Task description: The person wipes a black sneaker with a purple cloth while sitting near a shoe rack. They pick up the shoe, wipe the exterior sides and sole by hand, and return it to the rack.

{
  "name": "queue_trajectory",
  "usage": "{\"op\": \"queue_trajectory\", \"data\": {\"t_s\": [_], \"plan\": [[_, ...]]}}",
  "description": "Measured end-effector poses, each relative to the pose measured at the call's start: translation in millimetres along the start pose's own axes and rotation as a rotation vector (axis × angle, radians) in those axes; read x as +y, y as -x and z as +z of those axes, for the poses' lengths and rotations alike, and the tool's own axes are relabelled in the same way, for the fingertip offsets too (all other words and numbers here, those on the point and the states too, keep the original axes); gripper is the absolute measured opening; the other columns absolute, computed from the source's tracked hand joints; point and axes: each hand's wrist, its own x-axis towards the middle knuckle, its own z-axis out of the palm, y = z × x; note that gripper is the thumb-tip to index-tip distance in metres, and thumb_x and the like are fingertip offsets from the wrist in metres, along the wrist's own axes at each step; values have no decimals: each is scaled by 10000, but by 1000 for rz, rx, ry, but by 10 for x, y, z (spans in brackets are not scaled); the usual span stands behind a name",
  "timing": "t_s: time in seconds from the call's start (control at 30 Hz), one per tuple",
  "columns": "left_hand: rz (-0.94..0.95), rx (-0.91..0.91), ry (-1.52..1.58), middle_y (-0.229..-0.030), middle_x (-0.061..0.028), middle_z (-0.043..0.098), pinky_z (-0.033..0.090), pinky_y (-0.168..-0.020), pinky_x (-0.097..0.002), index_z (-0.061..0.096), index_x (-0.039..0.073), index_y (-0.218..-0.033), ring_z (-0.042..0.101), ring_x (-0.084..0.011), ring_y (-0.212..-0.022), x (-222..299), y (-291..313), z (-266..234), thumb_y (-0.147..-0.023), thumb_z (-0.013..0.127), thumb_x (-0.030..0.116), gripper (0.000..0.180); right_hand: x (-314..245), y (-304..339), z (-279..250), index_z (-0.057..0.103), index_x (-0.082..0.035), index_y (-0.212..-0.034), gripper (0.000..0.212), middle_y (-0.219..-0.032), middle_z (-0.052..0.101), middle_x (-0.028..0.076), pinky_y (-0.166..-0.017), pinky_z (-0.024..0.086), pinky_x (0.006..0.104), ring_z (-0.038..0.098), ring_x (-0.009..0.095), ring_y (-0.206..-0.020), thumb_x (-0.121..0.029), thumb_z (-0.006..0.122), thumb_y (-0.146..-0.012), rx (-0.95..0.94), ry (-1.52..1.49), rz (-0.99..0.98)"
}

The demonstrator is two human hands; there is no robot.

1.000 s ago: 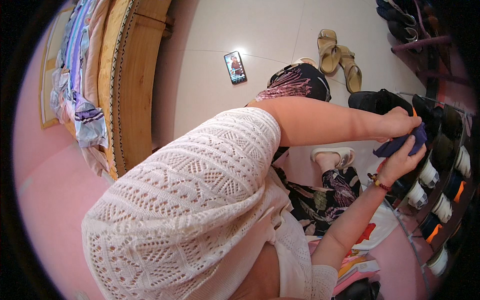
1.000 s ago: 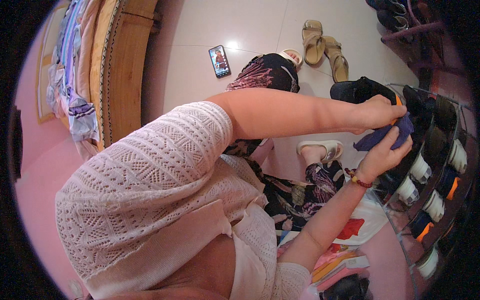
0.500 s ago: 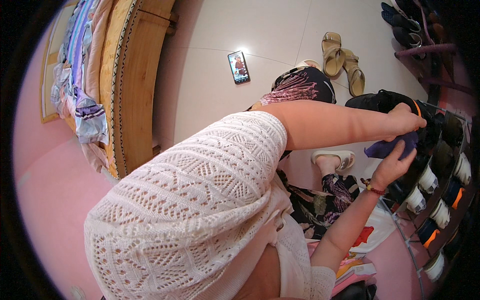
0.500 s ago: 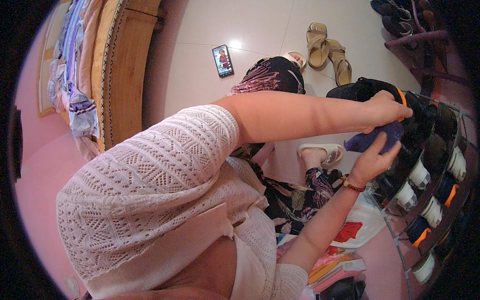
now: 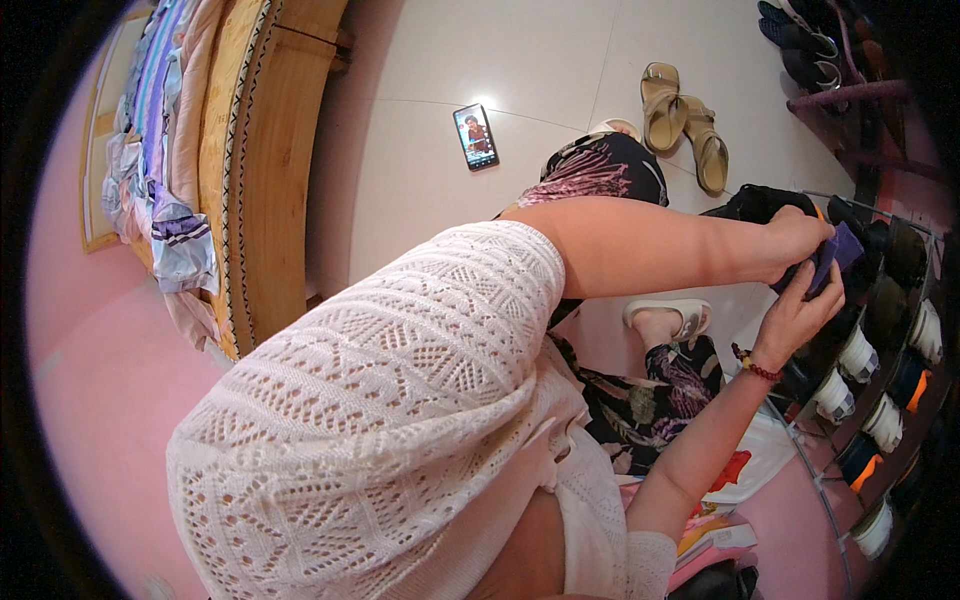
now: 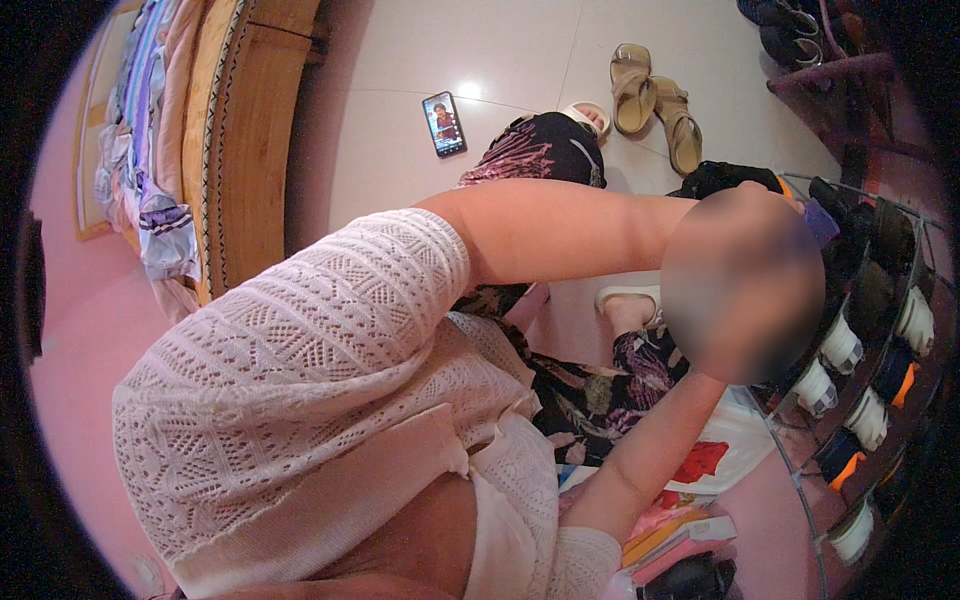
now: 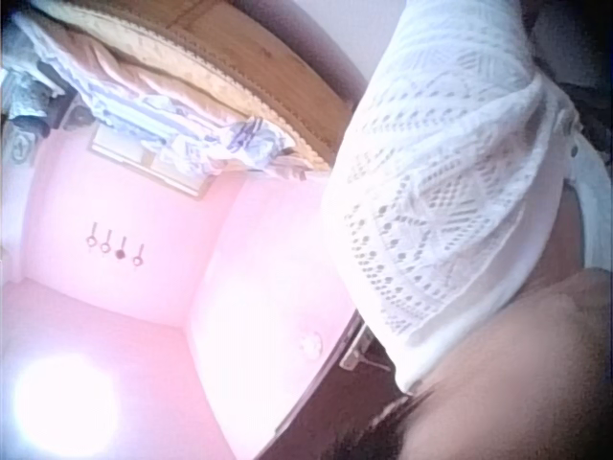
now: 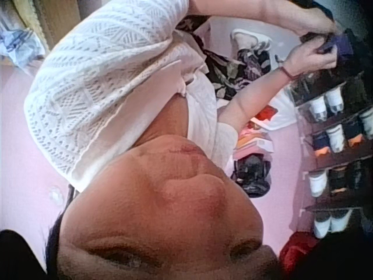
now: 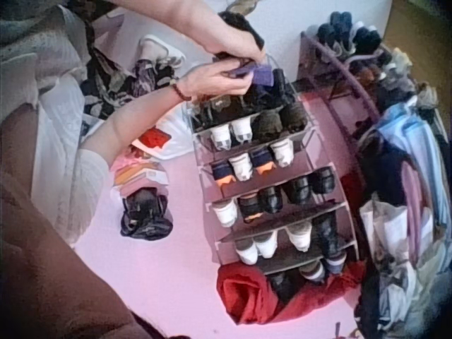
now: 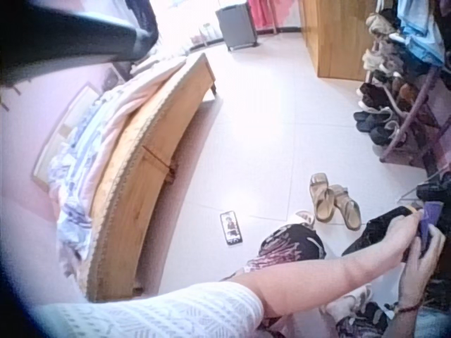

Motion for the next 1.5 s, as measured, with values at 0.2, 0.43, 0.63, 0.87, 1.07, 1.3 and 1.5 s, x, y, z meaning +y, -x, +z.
{"op": "queue_trajectory", "data": {"t_s": [0.2, 0.43, 0.63, 0.87, 1.07, 1.3, 1.5], "plan": [[36, 94, 24, -872, -144, 617, 480, -660, -391, 586, -84, -910, 601, -223, -765, 65, -28, -12, -828, 600, 166, 263, 225, 139, 164, 545, -1, -1110, 345, -1028, 573, 65, -775, 458, 283, 535, 151, -862, -214, 667, -868, -13, -226, 105], [84, 102, -242, -792, -107, 614, 453, -632, -337, 609, -44, -827, 566, -185, -700, 124, -51, -7, -760, 688, 177, 244, 165, 336, 127, 544, 9, -1080, 264, -975, 564, 25, -767, 432, 234, 501, 86, -843, -132, 625, -873, -314, -271, 361], [215, -114, -1016, -820, -164, 656, 499, -704, -368, 666, -12, -838, 637, -276, -780, 139, -7, -129, -705, 702, 345, 382, 218, 255, -285, 491, 10, -1149, 279, -1031, 566, 75, -797, 459, 282, 561, 148, -892, -21, 483, -871, 1, -883, 444], [500, -333, -1739, -819, -187, 647, 511, -692, -435, 659, 23, -776, 640, -353, -783, -87, 260, -189, -769, 601, 370, 351, 551, 46, -246, 574, -3, -1087, 291, -1033, 573, 52, -846, 412, 259, 524, 143, -936, -230, 517, -915, -194, -309, 297], [720, -613, -2070, -855, -152, 646, 503, -672, -416, 660, 40, -744, 652, -313, -754, -349, 364, -506, -718, 624, 216, 181, 438, -1, -257, 581, 6, -1117, 489, -948, 642, 133, -805, 442, 292, 592, 185, -874, -391, 639, -838, -595, -88, 359], [720, -746, -2149, -787, -120, 655, 492, -673, -397, 665, 63, -718, 660, -280, -743, -341, 390, -588, -662, 619, 171, 130, 146, 36, -188, 624, -91, -1023, 392, -910, 656, 203, -728, 474, 433, 618, 391, -869, -421, 611, -812, -502, 371, 357], [511, -797, -2118, -713, -114, 662, 508, -614, -400, 669, 86, -719, 666, -298, -714, -307, 416, -563, -669, 605, 146, 101, 221, 77, -207, 644, -53, -919, 234, -841, 650, 165, -679, 480, 386, 627, 339, -771, -271, 607, -842, -483, 129, 139]]}}
